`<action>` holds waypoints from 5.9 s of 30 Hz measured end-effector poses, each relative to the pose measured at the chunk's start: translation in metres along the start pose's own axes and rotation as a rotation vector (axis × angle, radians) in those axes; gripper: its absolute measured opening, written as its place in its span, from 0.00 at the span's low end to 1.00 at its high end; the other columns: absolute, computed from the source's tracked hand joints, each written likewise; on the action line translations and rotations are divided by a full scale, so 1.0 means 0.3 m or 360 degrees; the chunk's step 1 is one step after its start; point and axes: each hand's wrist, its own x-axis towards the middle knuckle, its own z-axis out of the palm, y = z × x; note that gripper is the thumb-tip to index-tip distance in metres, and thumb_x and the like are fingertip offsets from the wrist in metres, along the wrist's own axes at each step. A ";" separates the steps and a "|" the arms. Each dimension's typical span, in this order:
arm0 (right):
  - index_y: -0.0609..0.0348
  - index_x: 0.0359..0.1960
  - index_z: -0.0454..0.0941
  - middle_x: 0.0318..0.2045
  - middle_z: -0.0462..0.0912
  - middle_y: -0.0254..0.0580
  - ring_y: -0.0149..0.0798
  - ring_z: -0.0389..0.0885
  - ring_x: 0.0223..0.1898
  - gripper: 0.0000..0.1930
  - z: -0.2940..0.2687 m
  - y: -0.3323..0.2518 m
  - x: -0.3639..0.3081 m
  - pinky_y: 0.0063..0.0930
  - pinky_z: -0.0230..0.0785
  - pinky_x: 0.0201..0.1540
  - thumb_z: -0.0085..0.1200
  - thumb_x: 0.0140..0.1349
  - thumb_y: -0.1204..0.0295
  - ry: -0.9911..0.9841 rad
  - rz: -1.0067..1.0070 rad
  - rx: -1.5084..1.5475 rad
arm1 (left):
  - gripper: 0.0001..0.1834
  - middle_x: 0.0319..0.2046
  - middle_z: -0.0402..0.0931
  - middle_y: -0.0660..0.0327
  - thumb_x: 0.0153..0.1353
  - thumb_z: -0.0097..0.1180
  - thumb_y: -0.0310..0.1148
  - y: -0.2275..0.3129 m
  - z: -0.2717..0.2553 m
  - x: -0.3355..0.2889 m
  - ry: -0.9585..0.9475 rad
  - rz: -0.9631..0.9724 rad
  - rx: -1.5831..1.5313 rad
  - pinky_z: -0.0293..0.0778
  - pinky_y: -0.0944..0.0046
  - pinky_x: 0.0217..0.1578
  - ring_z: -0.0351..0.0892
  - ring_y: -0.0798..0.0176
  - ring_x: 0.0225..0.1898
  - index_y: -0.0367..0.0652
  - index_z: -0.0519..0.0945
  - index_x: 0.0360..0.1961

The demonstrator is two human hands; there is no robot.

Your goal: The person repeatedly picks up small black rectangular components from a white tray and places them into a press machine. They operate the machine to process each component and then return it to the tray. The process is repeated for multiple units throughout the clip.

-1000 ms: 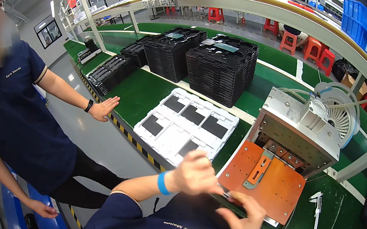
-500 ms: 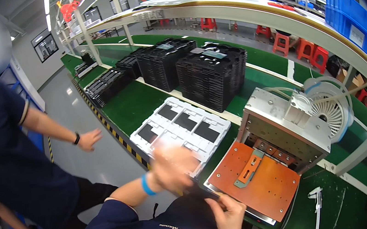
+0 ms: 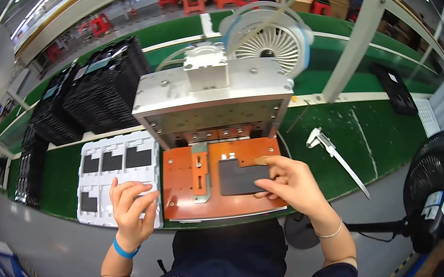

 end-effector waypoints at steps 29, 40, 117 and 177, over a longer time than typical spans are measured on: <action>0.63 0.48 0.78 0.44 0.78 0.41 0.44 0.74 0.51 0.21 0.178 0.003 0.166 0.35 0.68 0.49 0.56 0.49 0.76 0.0013 -0.1219 -0.1760 | 0.35 0.65 0.66 0.55 0.58 0.56 0.61 0.013 0.161 0.170 -0.1067 0.0631 -0.0600 0.58 0.43 0.64 0.65 0.48 0.63 0.51 0.75 0.60; 0.51 0.42 0.84 0.49 0.76 0.39 0.46 0.70 0.54 0.15 0.181 -0.003 0.158 0.35 0.64 0.56 0.62 0.50 0.76 0.0196 -0.1133 -0.1705 | 0.34 0.65 0.66 0.56 0.58 0.56 0.61 0.011 0.156 0.180 -0.1093 0.0635 -0.0570 0.57 0.44 0.64 0.64 0.50 0.65 0.52 0.76 0.60; 0.64 0.39 0.73 0.36 0.81 0.37 0.29 0.81 0.38 0.16 0.188 -0.053 0.073 0.25 0.76 0.45 0.64 0.50 0.85 -0.0310 -0.0768 0.0161 | 0.17 0.43 0.78 0.54 0.59 0.59 0.25 -0.071 0.178 0.207 -0.0776 -0.0517 -0.1556 0.74 0.69 0.42 0.80 0.66 0.34 0.31 0.75 0.50; 0.58 0.41 0.82 0.18 0.75 0.28 0.19 0.66 0.18 0.11 0.155 0.075 0.007 0.18 0.57 0.21 0.65 0.59 0.68 -0.0214 -0.0711 0.0131 | 0.26 0.57 0.75 0.46 0.68 0.51 0.50 -0.579 0.051 -0.621 0.0217 -0.0969 0.0059 0.73 0.53 0.55 0.78 0.49 0.54 0.41 0.78 0.57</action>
